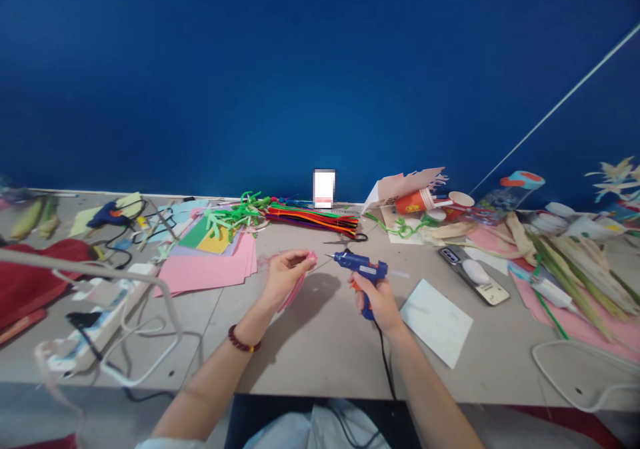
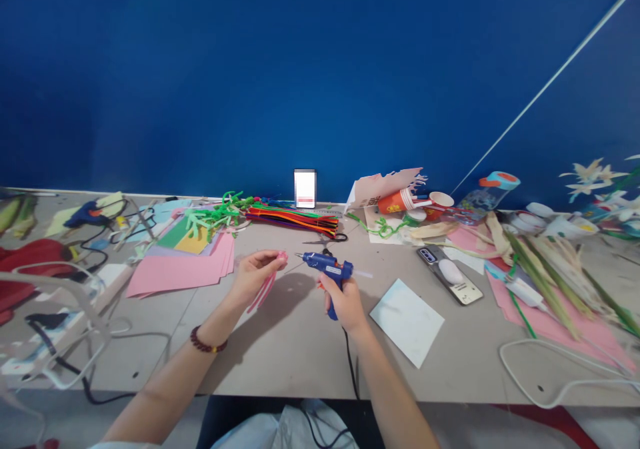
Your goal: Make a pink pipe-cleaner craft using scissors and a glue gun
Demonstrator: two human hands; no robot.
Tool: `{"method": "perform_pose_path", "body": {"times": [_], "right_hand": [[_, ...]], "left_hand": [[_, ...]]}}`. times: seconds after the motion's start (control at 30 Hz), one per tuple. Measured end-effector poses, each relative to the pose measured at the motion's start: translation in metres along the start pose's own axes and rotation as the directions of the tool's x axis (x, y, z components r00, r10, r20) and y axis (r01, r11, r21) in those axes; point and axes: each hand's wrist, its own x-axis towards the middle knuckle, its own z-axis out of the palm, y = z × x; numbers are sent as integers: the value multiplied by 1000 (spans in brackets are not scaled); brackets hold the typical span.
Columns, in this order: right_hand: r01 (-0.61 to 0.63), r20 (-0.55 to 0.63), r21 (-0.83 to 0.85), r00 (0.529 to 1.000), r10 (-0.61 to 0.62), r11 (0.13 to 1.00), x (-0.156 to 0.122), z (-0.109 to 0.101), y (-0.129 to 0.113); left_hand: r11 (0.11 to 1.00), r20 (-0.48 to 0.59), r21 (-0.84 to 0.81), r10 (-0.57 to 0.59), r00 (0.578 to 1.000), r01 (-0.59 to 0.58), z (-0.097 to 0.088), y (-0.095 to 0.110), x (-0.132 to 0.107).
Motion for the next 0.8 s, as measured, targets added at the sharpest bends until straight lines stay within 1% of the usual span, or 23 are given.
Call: {"method": "perform_pose_path", "body": {"times": [0.1, 0.2, 0.27, 0.33, 0.43, 0.47, 0.5, 0.57, 0.6, 0.63, 0.67, 0.7, 0.77, 0.8], "right_hand": [[2, 12, 116, 1000, -3, 993, 0, -2, -7], [-24, -1, 210, 1000, 24, 977, -5, -8, -18], [-55, -20, 254, 998, 62, 966, -14, -18, -25], [-103, -96, 254, 987, 131, 962, -25, -36, -28], [-179, -260, 196, 939, 227, 964, -45, -72, -24], [-206, -317, 180, 914, 255, 962, -52, -85, -22], [-251, -348, 161, 891, 293, 955, -58, -98, -20], [-354, -466, 85, 812, 352, 931, -71, -122, -16], [-431, -516, 24, 768, 380, 902, -76, -133, -15], [-513, -584, -50, 711, 392, 857, -80, -142, -13], [-618, -630, -145, 660, 410, 773, -83, -150, -12], [-685, -643, -253, 647, 411, 683, -84, -157, -10], [-700, -645, -453, 685, 339, 553, -83, -167, -4], [-668, -629, -537, 724, 282, 515, -82, -171, -1]], "left_hand": [[994, 3, -90, -64, 998, 64, -2, -1, 3], [983, 10, -153, -100, 995, 101, -4, -5, 5], [975, 26, -189, -114, 993, 117, -5, -8, 7], [966, 46, -223, -125, 991, 132, -5, -10, 7], [948, 69, -272, -151, 986, 164, -3, -8, 6], [942, 74, -288, -159, 985, 174, -2, -7, 5], [936, 79, -303, -165, 983, 181, -2, -5, 4], [924, 101, -328, -172, 980, 196, -1, -2, 3], [917, 118, -340, -177, 977, 208, -1, -1, 3], [910, 140, -350, -185, 973, 223, -1, -1, 4], [901, 162, -360, -194, 968, 241, -2, -1, 4], [892, 181, -372, -203, 962, 258, -2, -2, 5], [868, 208, -400, -228, 951, 295, -4, -4, 6], [855, 210, -414, -246, 946, 314, -5, -5, 7]]}}
